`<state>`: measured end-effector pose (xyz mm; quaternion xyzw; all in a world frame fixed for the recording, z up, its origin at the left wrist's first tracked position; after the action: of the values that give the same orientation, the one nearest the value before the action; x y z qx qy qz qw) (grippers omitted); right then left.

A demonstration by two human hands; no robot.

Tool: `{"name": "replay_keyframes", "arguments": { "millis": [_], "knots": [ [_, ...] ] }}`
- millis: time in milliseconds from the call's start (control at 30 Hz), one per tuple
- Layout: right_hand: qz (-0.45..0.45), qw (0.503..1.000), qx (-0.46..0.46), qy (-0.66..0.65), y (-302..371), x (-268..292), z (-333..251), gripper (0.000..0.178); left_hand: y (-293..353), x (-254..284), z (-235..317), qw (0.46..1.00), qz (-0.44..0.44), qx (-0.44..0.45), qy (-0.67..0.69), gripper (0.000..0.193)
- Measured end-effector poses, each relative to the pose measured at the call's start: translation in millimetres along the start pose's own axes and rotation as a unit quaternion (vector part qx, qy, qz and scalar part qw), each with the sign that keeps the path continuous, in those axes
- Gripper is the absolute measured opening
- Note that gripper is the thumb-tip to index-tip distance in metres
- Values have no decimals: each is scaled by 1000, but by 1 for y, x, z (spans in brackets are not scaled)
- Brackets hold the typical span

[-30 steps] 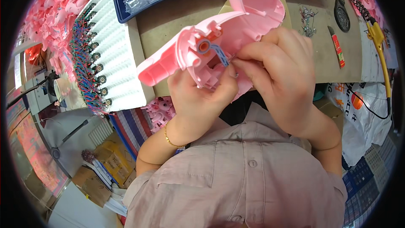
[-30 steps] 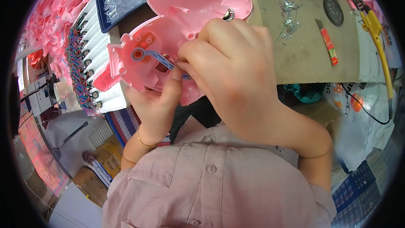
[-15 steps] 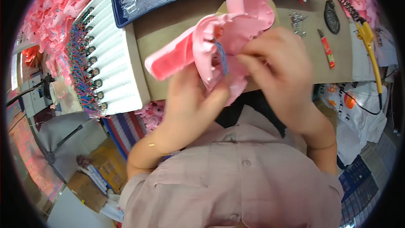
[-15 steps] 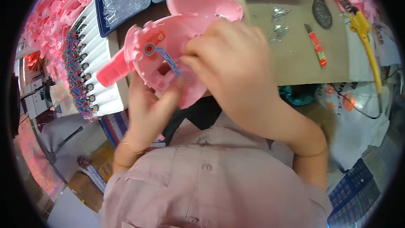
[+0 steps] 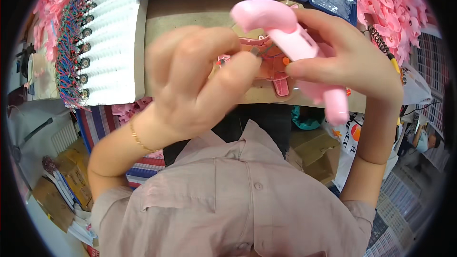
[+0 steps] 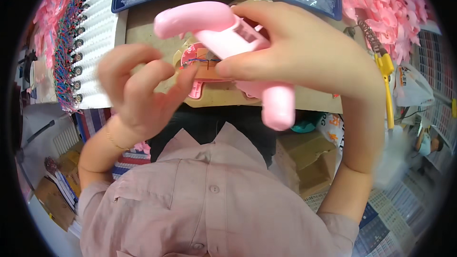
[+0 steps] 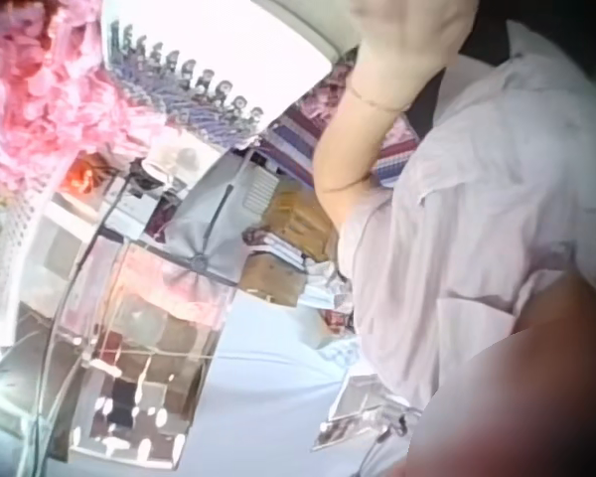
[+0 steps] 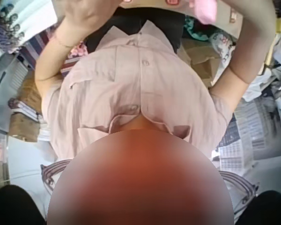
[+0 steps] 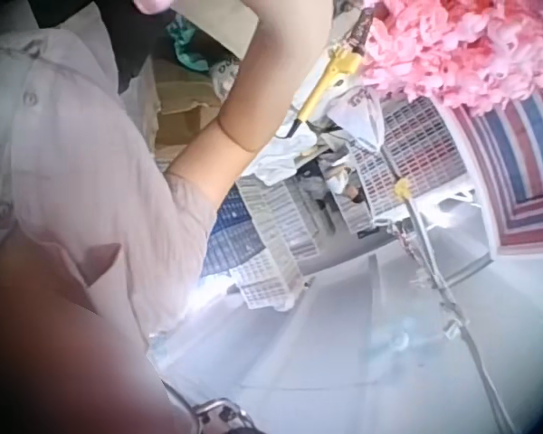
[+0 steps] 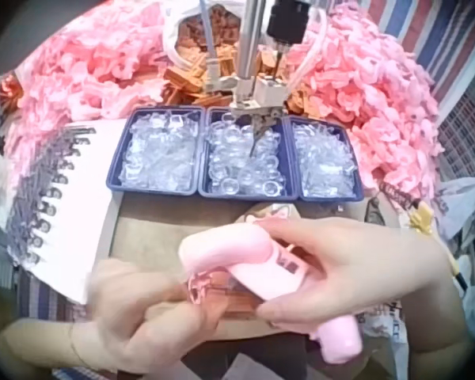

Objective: Assembling electronic toy ponies including soldering components and joining plastic parts.

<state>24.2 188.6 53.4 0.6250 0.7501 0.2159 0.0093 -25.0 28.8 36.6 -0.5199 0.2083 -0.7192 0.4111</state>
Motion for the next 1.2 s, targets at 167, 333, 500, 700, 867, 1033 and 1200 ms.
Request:
{"name": "replay_keyframes", "arguments": {
  "millis": [167,333,500,700,867,1033,1200],
  "knots": [
    [-22,995,-40,-92,5,3,12,64,31,-37,3,988,-97,112,48,38],
    [-21,998,-39,-54,5,6,27,63,37,-44,6,986,-144,84,29,34],
    [-26,997,-39,-61,5,5,19,56,31,-33,24,974,-184,4,-129,34],
    [-24,1000,10,-6,-11,6,26,46,27,-38,43,919,-296,-64,-254,39],
    [-148,968,-89,183,-2,18,-37,39,26,-42,49,904,-342,-88,-240,40],
    [-11,959,6,284,-25,9,-20,33,28,-40,43,943,-253,-81,-199,43],
    [209,936,110,261,25,17,12,32,34,-42,42,935,-245,-64,-248,41]
  ]
}}
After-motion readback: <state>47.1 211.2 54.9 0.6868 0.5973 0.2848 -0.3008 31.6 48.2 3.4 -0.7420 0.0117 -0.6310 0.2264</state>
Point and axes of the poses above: each hand's wrist, its own y-axis away from the middle knuckle, its own x-axis out of the back of the hand, z = x × y, the point moved 6 cm from there along -y, towards the middle knuckle, and after that the axes turned 14 degrees about x, right-handed, at the moved point
